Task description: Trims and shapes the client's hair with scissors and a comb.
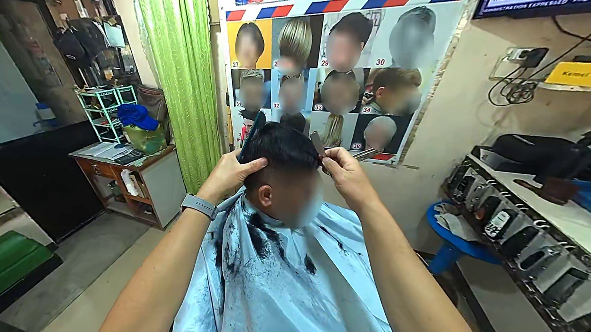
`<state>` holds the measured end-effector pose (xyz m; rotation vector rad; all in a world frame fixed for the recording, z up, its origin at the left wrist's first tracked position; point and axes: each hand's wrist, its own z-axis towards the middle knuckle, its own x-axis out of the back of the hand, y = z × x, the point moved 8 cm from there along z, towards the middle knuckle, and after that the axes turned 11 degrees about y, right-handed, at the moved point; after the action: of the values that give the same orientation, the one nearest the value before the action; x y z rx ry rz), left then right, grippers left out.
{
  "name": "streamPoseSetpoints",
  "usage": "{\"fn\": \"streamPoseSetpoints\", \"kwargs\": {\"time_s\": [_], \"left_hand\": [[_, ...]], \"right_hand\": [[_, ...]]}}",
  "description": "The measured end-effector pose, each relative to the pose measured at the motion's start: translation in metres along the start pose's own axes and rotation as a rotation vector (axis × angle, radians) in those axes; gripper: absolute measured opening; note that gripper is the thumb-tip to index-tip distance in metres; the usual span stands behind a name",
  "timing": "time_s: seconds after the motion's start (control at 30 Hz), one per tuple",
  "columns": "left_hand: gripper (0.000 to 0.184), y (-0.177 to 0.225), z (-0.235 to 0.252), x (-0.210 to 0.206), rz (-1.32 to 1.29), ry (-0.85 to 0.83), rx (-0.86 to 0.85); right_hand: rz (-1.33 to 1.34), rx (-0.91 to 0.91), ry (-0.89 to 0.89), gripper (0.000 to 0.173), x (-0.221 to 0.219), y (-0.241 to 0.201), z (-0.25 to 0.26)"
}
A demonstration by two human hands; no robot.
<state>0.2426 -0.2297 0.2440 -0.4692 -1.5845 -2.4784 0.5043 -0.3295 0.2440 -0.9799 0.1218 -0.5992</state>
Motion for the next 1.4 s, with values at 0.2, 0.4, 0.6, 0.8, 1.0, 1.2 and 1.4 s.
{"fn": "streamPoseSetpoints", "kwargs": {"time_s": [0.2, 0.4, 0.6, 0.8, 1.0, 1.2, 1.4], "left_hand": [[0.074, 0.037, -0.012, 0.019, 0.274, 0.132, -0.147], [0.072, 0.141, -0.026, -0.031, 0.585, 0.004, -0.553], [0.086, 0.136, -0.005, -0.094, 1.09, -0.222, -0.546], [0.09, 0.126, 0.0, -0.093, 1.2, -0.235, -0.503], [0.092, 0.125, 0.005, -0.094, 1.227, -0.254, -0.492], [0.096, 0.122, 0.01, -0.093, 1.246, -0.28, -0.49], [0.097, 0.123, 0.012, -0.094, 1.238, -0.297, -0.487]], "right_hand": [[-0.047, 0.098, 0.012, 0.027, 0.026, -0.003, -0.005], [-0.125, 0.352, 0.006, 0.024, 0.059, -0.015, -0.021], [-0.275, 0.641, -0.034, 0.018, 0.045, -0.017, -0.028], [-0.324, 0.767, -0.101, 0.018, 0.025, -0.012, -0.019], [-0.348, 0.799, -0.124, 0.018, 0.013, -0.009, -0.011], [-0.347, 0.804, -0.141, 0.018, 0.007, -0.007, -0.009], [-0.38, 0.833, -0.124, 0.017, 0.006, -0.008, -0.008]]}}
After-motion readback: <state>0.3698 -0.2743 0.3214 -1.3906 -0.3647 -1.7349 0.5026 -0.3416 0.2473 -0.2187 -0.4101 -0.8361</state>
